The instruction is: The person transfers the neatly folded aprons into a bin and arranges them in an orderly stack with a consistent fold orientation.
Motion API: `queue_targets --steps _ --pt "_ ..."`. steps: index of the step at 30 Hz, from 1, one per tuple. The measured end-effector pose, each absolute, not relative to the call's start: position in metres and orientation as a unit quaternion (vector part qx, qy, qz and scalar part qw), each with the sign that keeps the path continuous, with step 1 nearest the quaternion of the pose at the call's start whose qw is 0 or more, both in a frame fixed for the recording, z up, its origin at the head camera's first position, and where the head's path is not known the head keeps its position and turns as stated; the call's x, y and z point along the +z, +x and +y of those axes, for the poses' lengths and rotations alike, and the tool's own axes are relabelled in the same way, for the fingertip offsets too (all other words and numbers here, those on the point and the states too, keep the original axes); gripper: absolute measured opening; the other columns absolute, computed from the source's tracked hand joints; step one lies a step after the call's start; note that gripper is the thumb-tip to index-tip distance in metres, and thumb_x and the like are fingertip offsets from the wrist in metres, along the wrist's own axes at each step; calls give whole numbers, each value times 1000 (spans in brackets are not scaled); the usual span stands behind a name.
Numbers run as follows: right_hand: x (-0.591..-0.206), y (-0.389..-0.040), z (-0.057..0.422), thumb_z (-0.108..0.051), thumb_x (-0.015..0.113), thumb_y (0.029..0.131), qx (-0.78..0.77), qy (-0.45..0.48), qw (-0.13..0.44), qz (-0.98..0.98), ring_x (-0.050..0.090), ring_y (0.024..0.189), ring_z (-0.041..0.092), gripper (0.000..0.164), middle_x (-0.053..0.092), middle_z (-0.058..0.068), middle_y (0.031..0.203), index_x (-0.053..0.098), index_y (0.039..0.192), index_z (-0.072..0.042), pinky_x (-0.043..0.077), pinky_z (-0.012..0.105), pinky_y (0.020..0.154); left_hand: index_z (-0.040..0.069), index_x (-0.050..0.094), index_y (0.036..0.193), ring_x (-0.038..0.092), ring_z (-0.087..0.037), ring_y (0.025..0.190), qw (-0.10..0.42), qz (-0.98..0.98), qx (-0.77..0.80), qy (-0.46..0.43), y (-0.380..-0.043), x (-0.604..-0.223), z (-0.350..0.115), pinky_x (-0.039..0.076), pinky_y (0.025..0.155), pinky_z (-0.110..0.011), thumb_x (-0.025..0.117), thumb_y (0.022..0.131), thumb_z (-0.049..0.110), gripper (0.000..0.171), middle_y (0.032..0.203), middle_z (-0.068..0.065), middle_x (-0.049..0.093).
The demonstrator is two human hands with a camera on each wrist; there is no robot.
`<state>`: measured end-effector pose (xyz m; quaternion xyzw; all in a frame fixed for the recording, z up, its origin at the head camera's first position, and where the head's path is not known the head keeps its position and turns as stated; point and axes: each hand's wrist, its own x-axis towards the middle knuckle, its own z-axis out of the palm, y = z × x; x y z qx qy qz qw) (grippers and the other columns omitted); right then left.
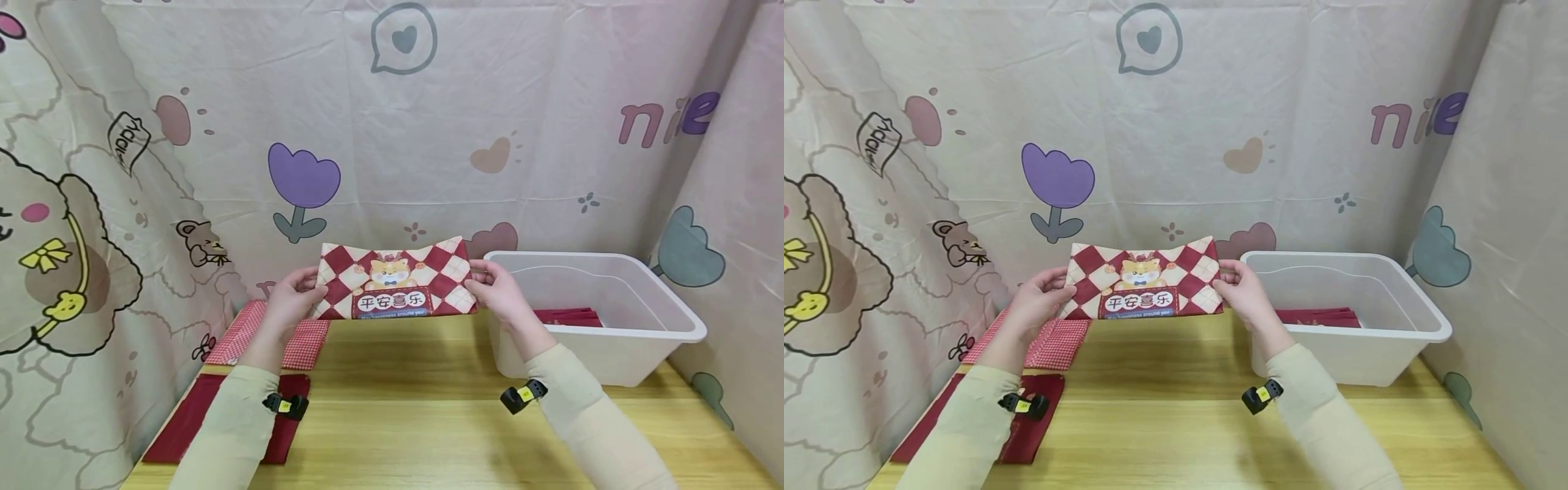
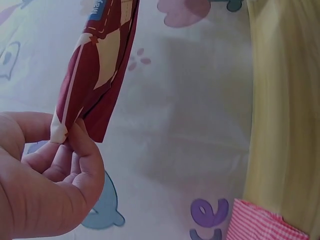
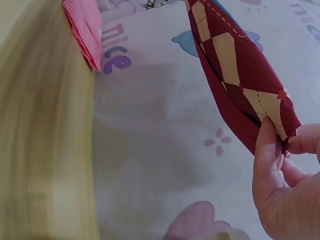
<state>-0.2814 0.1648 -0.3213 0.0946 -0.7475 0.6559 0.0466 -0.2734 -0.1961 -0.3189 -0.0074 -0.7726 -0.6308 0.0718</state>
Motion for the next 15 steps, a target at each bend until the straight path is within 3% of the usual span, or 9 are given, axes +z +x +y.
queue_targets --steps 8,15 --pt "-308 -277 190 0 56 96 642 91 56 -759 52 72 5 50 53 7 97 38 141 11 49 19 56 2 53 140 59 -16 88 72 -758 -648 -18 -278 -309 -170 51 63 -22 63 93 -1 47 107 -11 61" --pt "-298 -270 218 -9 57 100 614 74 61 -783 55 87 11 54 50 15 111 36 147 5 55 21 70 0 55 137 58 -12 81 70 -743 -664 -34 -284 -302 -142 50 58 -21 64 91 -3 47 104 -9 60"
